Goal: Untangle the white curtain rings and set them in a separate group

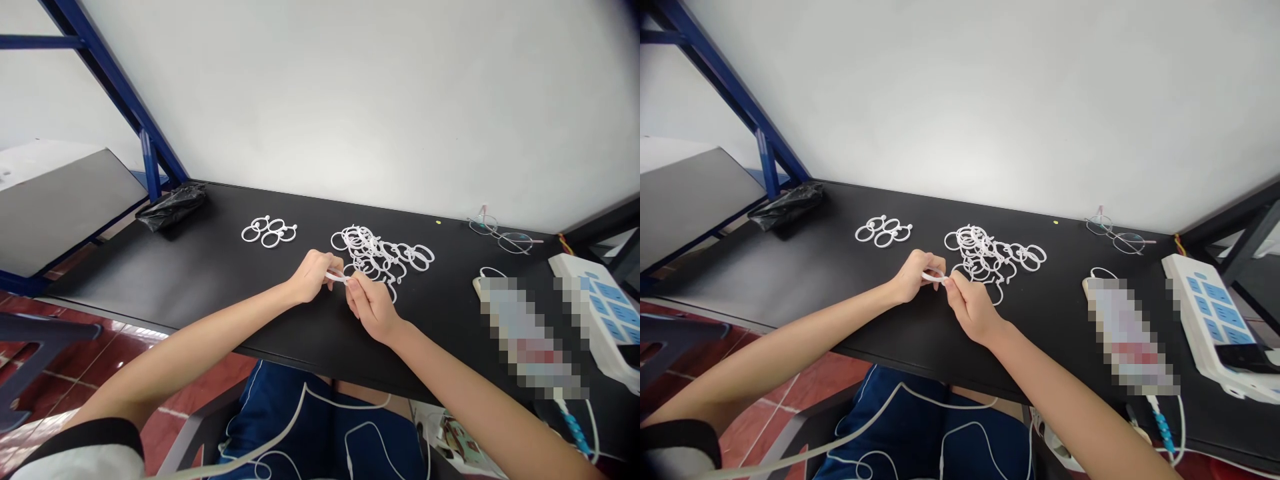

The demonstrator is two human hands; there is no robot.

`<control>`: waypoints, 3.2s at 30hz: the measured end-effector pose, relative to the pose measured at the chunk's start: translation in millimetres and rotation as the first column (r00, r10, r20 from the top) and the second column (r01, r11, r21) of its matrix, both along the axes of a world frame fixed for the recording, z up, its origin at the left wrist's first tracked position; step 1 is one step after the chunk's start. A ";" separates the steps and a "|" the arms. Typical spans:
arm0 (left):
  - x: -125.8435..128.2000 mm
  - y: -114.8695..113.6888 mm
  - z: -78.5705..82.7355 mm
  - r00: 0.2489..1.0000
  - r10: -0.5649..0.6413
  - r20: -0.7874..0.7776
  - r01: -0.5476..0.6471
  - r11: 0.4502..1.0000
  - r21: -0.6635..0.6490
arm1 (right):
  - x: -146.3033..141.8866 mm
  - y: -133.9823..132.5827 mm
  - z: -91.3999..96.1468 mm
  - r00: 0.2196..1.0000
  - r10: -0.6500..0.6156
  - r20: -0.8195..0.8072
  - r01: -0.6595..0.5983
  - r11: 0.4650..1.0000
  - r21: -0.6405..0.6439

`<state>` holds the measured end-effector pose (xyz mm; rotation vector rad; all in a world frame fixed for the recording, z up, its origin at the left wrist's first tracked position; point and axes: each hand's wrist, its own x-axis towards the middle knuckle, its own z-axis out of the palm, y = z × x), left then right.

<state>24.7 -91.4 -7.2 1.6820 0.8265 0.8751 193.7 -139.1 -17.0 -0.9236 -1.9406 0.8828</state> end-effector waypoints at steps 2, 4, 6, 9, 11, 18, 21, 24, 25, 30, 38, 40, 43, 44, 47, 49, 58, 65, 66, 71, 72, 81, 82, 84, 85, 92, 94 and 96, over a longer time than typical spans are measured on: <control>1.8 0.0 2.2 1.000 -0.007 0.008 0.008 0.998 -0.061 | 0.5 1.6 0.0 0.999 -0.038 -0.027 0.038 0.999 -0.003; 2.8 -0.2 5.4 1.000 -0.019 -0.001 0.019 0.994 -0.106 | 1.5 3.3 0.4 0.996 -0.074 -0.048 0.074 0.997 -0.001; 3.2 -0.4 7.7 0.999 -0.044 -0.020 0.041 0.994 -0.103 | 2.6 4.9 1.4 0.993 -0.103 -0.063 0.103 0.995 -0.001; 3.9 -0.1 7.5 0.996 -0.085 -0.030 0.083 0.994 -0.064 | 3.8 7.0 3.0 0.987 -0.142 -0.075 0.142 0.990 -0.017; 4.9 0.3 5.5 0.996 -0.082 -0.018 0.081 0.995 -0.055 | 4.3 7.8 3.5 0.984 -0.162 -0.067 0.161 0.987 -0.020; 4.3 1.5 3.5 0.998 -0.068 -0.006 0.067 0.996 -0.051 | 3.7 7.2 2.9 0.995 -0.094 0.031 0.093 0.995 0.035; 2.5 2.0 5.7 0.995 -0.097 0.019 0.098 0.994 -0.043 | 3.2 6.6 4.7 0.996 -0.075 0.044 0.073 0.996 0.043; 1.6 2.4 7.8 0.994 -0.104 0.016 0.104 0.994 -0.038 | 3.0 6.7 6.0 0.997 -0.076 0.025 0.075 0.996 0.043; 1.5 2.5 8.3 0.995 -0.103 0.009 0.103 0.994 -0.034 | 2.9 6.8 6.1 0.997 -0.079 0.019 0.078 0.996 0.043; 1.5 2.5 10.0 0.994 -0.103 -0.027 0.102 0.994 -0.032 | 3.0 7.6 5.3 0.995 -0.093 0.019 0.092 0.995 0.036; 1.2 3.7 9.8 0.992 -0.109 -0.060 0.107 0.994 -0.027 | 3.1 8.1 3.4 0.994 -0.106 0.026 0.105 0.994 0.030; 1.3 3.7 9.3 0.992 -0.111 -0.056 0.109 0.994 -0.029 | 3.1 8.5 3.0 0.994 -0.108 0.028 0.107 0.994 0.032; 1.0 3.5 8.9 0.991 -0.124 -0.047 0.123 0.992 -0.027 | 3.0 9.1 2.2 0.993 -0.114 0.028 0.113 0.993 0.036; 0.8 3.5 8.8 0.991 -0.126 -0.045 0.125 0.992 -0.028 | 3.0 9.1 1.9 0.993 -0.115 0.028 0.114 0.993 0.036; 0.7 4.0 7.3 0.991 -0.129 -0.037 0.127 0.991 -0.045 | 3.1 9.0 1.2 0.993 -0.112 0.031 0.111 0.993 0.033; 1.9 4.5 5.3 0.991 -0.133 -0.032 0.130 0.989 -0.063 | 3.3 8.6 1.2 0.994 -0.108 0.032 0.107 0.994 0.033; 3.0 15.5 5.9 0.925 0.096 0.367 0.137 0.817 -0.559 | 3.9 7.6 3.5 0.990 -0.122 0.068 0.120 0.992 0.041; -8.8 30.8 3.5 0.649 0.599 0.470 -0.073 0.664 -0.744 | 3.3 7.6 4.1 0.986 -0.138 0.096 0.133 0.990 0.055; -9.1 31.5 2.1 0.625 0.625 0.468 -0.095 0.656 -0.749 | 3.3 7.7 4.4 0.986 -0.137 0.098 0.132 0.990 0.055; -10.3 34.4 -2.8 0.567 0.684 0.458 -0.153 0.634 -0.758 | 4.1 8.2 4.3 0.985 -0.134 0.108 0.130 0.991 0.041; -10.8 34.9 -2.9 0.566 0.690 0.452 -0.161 0.630 -0.760 | 4.2 8.1 3.9 0.985 -0.133 0.107 0.130 0.991 0.039; -4.6 28.2 2.6 0.817 0.390 0.425 -0.080 0.806 -0.587 | 4.7 8.9 2.6 0.984 -0.149 0.098 0.143 0.987 0.070; -3.8 26.6 2.0 0.859 0.360 0.364 -0.140 0.850 -0.508 | 4.6 9.2 2.7 0.984 -0.152 0.093 0.146 0.987 0.074; -3.5 23.6 -0.7 0.930 0.320 0.181 -0.280 0.935 -0.215 | 4.5 9.5 2.9 0.984 -0.153 0.087 0.146 0.986 0.079; -3.9 22.4 -2.9 0.948 0.310 0.074 -0.310 0.951 -0.009 | 4.4 9.4 2.9 0.985 -0.151 0.086 0.144 0.986 0.080; -8.9 22.9 -23.6 0.841 0.284 -0.460 0.003 0.848 0.529 | 4.1 8.4 2.4 0.985 -0.146 0.087 0.141 0.988 0.070; -10.2 25.4 -24.7 0.820 0.279 -0.499 0.023 0.856 0.517 | 4.2 8.2 2.4 0.986 -0.144 0.086 0.140 0.988 0.059; -11.8 27.7 -23.2 0.818 0.280 -0.502 0.024 0.856 0.516 | 4.2 8.0 2.8 0.986 -0.142 0.088 0.137 0.989 0.051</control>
